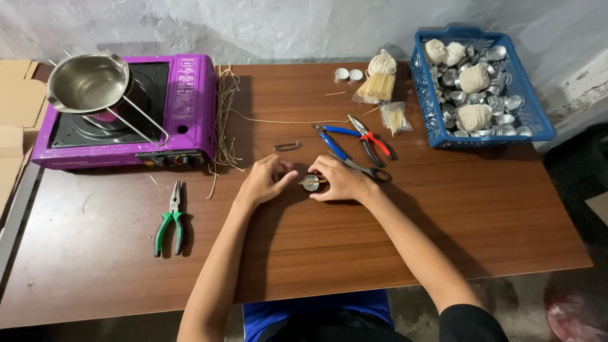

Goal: The person assembles small craft items by inserting wooden sticks into metal tins. They use pliers to trim a stick and scissors to cut another, then place the sticks into the tins on a wooden table.

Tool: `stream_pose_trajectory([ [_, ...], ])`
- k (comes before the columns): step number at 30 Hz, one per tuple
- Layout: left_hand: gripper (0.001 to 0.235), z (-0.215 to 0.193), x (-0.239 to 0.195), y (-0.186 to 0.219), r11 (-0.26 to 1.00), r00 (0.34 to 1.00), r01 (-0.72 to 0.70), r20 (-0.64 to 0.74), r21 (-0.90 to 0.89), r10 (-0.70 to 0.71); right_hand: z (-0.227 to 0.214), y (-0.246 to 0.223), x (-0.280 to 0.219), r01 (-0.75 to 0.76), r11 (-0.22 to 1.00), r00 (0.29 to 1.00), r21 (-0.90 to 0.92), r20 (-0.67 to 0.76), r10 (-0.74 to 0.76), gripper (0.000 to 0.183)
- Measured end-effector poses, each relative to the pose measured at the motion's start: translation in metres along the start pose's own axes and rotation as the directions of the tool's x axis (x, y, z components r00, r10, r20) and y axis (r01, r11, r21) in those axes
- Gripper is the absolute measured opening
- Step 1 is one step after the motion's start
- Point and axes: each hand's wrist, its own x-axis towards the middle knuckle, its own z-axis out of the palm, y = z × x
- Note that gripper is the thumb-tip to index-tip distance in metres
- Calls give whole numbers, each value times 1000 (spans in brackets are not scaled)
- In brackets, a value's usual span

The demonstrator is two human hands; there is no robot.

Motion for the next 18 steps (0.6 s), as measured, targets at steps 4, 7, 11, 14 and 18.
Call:
stream_pose_trajectory([
  [4, 23, 3, 1, -7, 1000, 1000, -15, -9, 23, 15, -2, -1, 1, 3, 1000, 1000, -17, 6, -3, 47],
  [7, 26, 1, -1, 1, 998, 1000, -26, 7, 53, 26, -10, -3, -3, 7, 1000, 1000, -12, -26, -7, 45],
  [11, 24, 2, 0, 5, 992, 999, -44, 25, 116, 41, -31, 6, -22, 6, 999, 997, -52, -76, -10, 45],
  [14, 24, 4, 0, 7, 991, 999, -46, 28, 122, 43, -62, 12, -46, -28, 997, 993, -75, -116, 20, 44],
  [18, 23, 6, 2, 5, 985, 999, -43, 40, 168, 36, -108, 15, -87, -140, 986, 979, -88, -162, 125, 45],
])
